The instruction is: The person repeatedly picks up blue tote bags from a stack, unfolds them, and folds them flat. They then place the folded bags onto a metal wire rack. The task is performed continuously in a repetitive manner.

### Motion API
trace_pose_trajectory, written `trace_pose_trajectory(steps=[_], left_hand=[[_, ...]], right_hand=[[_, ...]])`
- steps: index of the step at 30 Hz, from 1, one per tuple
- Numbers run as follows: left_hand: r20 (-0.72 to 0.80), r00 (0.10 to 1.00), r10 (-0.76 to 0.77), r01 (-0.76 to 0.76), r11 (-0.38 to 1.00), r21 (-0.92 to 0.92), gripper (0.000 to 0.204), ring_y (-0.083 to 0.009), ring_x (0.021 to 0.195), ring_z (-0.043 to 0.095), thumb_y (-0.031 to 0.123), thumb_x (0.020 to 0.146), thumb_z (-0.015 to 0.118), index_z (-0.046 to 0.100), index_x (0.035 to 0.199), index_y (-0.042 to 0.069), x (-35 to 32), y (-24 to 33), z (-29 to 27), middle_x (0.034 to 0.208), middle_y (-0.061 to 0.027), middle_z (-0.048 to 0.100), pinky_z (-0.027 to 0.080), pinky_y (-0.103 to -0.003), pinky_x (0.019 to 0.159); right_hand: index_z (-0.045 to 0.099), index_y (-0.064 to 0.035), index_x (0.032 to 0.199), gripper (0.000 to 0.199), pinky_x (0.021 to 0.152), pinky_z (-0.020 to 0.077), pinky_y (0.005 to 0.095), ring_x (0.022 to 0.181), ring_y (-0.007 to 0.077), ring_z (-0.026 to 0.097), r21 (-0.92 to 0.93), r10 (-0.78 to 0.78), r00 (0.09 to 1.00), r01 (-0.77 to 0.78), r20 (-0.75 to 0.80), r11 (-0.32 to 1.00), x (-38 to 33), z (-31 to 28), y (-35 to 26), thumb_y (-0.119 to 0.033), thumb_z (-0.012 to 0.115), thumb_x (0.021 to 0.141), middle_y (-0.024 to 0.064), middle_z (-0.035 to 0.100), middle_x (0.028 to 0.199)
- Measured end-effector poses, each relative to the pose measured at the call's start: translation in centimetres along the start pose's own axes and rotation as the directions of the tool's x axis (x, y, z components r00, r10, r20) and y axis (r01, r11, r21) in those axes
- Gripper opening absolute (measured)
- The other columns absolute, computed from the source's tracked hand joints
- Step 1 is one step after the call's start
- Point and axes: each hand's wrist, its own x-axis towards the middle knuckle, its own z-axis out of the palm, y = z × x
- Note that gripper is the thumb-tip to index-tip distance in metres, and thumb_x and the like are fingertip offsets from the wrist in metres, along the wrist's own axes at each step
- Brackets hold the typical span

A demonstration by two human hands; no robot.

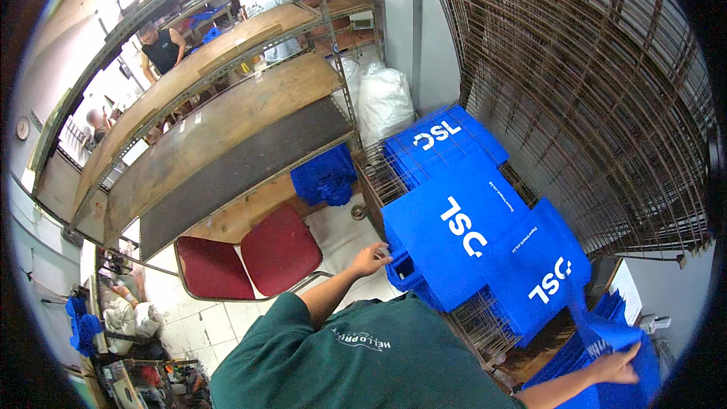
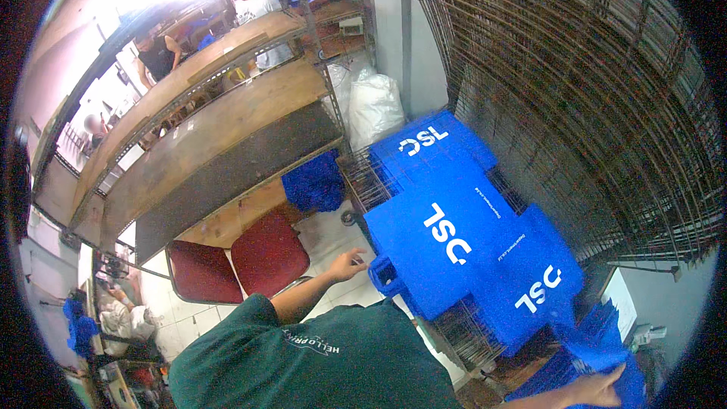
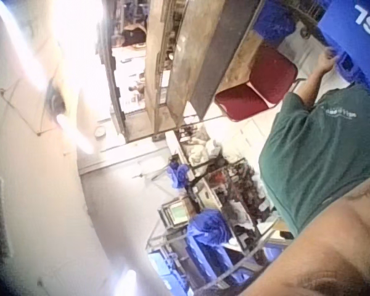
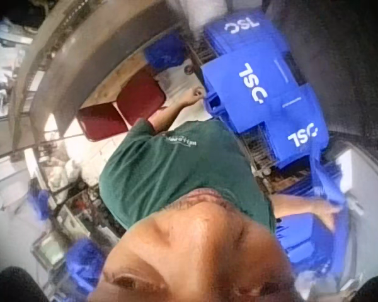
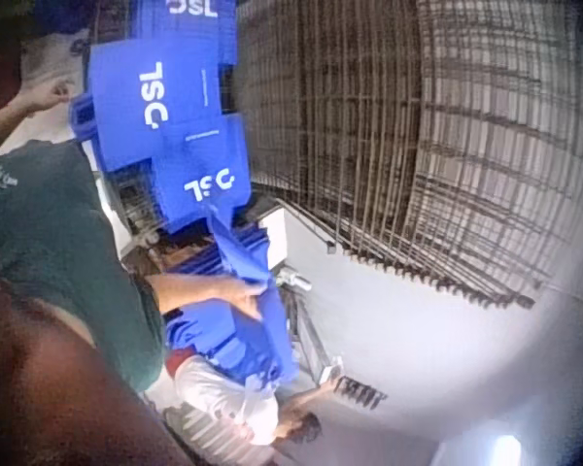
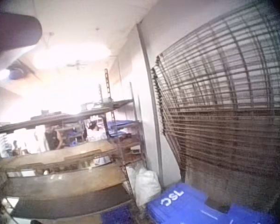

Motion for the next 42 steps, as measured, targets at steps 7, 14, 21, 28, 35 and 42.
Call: trace_pose_trajectory(steps=[7,14,21,28,35,42], left_hand=[[-0.178,0.984,0.025,-0.07,0.966,-0.25,0.049,-0.019,0.077,0.061,0.033,0.074,0.068,0.054,0.111,0.005,2.3,-2.1,-6.4,0.083,-0.0102,0.064,0.047,-0.033,0.071],[-0.298,0.953,-0.042,-0.13,0.836,-0.533,0.04,-0.0099,0.067,0.053,0.028,0.079,0.065,0.055,0.107,0.001,6.2,-4.6,-15.3,0.078,-0.0034,0.06,0.045,-0.026,0.061],[-0.073,0.992,-0.106,0.006,0.606,-0.796,0.06,-0.0153,0.092,0.048,0.058,0.08,0.05,0.048,0.12,0.013,9.1,0.8,-22.0,0.101,-0.0033,0.055,0.04,-0.035,0.077],[0.182,0.97,0.162,0.144,0.222,-0.964,0.112,-0.0289,0.128,0.026,0.088,0.062,0.022,0.021,0.139,0.007,7.2,2.2,-22.6,0.139,-0.0148,0.029,0.025,-0.046,0.1],[0.09,0.968,0.233,0.135,-0.185,-0.973,0.099,-0.0312,0.116,0.043,0.082,0.064,0.039,0.036,0.131,0.009,5.2,0.5,-20.4,0.13,-0.0127,0.042,0.036,-0.049,0.094],[-0.085,0.971,0.225,-0.054,-0.139,-0.989,0.079,-0.0326,0.123,0.035,0.058,0.076,0.055,0.033,0.133,0.008,4.3,3.6,-21.3,0.135,-0.0121,0.039,0.026,-0.051,0.102]], right_hand=[[0.032,0.0031,0.129,0.063,0.086,0.0418,0.0346,0.095,0.0215,0.05,0.24,0.224,0.632,-0.562,0.742,0.792,-4.2,11.2,-9.7,-0.005,0.063,0.075,0.0159,0.049,0.113],[0.02,-0.0062,0.14,0.087,0.102,0.0271,0.0322,0.125,0.0214,0.031,-0.015,-0.113,-0.185,-0.578,0.976,0.816,-16.5,25.5,-27.1,0.003,0.062,0.064,0.0128,0.027,0.14],[0.015,-0.0067,0.141,0.087,0.105,0.0231,0.0336,0.128,0.0197,0.027,0.134,-0.431,-0.488,-0.53,0.759,0.837,-18.3,26.9,-40.8,0.012,0.055,0.065,0.0118,0.026,0.141],[0.02,-0.003,0.139,0.084,0.106,0.0219,0.0323,0.128,0.0204,0.029,0.152,-0.444,-0.471,-0.537,0.762,0.83,-16.9,28.7,-43.8,0.016,0.045,0.061,0.0123,0.028,0.141],[0.023,-0.0041,0.138,0.082,0.104,0.0265,0.0324,0.125,0.0204,0.034,0.062,-0.402,-0.496,-0.568,0.77,0.821,-16.7,32.5,-40.5,0.016,0.045,0.062,0.0126,0.032,0.139],[0.028,-0.0104,0.138,0.076,0.094,0.0392,0.0316,0.111,0.0196,0.05,0.206,-0.461,-0.459,-0.503,0.759,0.839,-15.6,37.9,-35.8,0.011,0.05,0.068,0.0124,0.048,0.125]])
